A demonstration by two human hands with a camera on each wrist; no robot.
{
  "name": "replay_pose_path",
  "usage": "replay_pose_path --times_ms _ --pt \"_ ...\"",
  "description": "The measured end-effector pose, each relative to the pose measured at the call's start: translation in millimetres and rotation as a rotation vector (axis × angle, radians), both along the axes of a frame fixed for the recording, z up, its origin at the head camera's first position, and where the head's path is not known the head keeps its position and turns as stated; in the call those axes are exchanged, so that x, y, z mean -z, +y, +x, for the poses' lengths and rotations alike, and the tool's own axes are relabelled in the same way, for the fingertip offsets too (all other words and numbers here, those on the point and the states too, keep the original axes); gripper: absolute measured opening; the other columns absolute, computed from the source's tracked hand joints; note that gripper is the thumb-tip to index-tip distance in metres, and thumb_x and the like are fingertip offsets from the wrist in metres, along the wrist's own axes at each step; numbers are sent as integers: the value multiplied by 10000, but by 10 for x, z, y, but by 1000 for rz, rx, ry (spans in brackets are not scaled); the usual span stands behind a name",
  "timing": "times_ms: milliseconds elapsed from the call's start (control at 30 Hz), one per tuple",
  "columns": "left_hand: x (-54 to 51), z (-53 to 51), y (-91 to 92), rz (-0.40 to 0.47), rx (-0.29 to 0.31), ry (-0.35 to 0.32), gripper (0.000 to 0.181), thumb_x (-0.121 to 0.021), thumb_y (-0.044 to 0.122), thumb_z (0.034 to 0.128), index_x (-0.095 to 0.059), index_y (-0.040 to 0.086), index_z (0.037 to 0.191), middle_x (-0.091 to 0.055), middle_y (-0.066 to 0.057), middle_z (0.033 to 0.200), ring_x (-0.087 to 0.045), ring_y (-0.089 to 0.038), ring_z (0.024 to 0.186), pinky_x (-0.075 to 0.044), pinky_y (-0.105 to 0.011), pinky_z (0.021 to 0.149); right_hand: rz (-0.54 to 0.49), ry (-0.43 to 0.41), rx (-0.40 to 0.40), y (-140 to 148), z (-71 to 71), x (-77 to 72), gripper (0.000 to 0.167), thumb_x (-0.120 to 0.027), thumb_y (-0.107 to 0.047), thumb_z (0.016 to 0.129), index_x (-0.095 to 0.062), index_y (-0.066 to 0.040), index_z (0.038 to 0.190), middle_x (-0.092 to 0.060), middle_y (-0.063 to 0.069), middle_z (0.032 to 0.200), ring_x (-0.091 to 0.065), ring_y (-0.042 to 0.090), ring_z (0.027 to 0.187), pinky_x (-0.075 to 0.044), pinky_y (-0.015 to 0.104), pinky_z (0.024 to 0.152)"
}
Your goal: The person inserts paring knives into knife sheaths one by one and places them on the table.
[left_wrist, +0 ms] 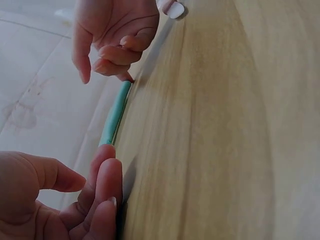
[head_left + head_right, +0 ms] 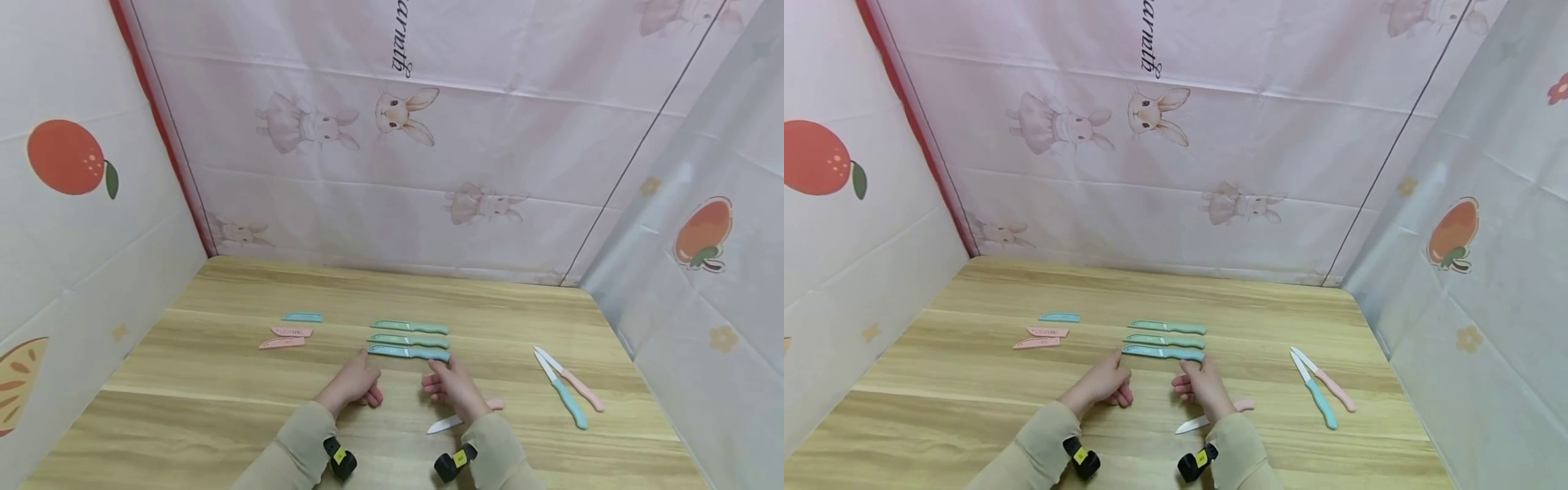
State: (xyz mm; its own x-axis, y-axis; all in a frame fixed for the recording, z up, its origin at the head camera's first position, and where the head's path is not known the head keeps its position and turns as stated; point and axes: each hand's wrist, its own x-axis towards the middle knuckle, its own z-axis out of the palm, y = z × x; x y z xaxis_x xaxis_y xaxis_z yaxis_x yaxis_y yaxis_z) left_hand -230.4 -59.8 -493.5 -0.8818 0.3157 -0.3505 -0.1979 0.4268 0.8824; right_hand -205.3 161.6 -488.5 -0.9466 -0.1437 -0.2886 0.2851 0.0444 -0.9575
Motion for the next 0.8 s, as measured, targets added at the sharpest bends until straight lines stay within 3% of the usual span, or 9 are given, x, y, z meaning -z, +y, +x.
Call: replay_pose_path --times_ms 467,733,800 --pt "-28 -21 60 -128 55 41 760 -409 130 920 122 -156 1382 -624 -52 567 -577 -125 449 -447 -219 413 51 -22 -25 -16 -21 26 541 -471 -301 969 -238 3 1351 -625 99 852 -595 147 706 -501 259 625" --pt "-53 -19 12 -72 46 11 744 -402 148 948 120 -139 1393 -634 -65 596 -592 -141 471 -458 -229 423 101 3 -30 -11 -1 20 542 -467 -304 970 -248 26 1340 -634 107 860 -601 157 719 -515 287 649" --pt "-54 -17 -35 -53 46 25 682 -390 147 960 32 -166 1394 -630 -69 602 -593 -148 478 -469 -242 432 117 20 -33 -13 8 13 536 -466 -307 970 -260 27 1335 -637 111 861 -604 166 723 -519 298 656"
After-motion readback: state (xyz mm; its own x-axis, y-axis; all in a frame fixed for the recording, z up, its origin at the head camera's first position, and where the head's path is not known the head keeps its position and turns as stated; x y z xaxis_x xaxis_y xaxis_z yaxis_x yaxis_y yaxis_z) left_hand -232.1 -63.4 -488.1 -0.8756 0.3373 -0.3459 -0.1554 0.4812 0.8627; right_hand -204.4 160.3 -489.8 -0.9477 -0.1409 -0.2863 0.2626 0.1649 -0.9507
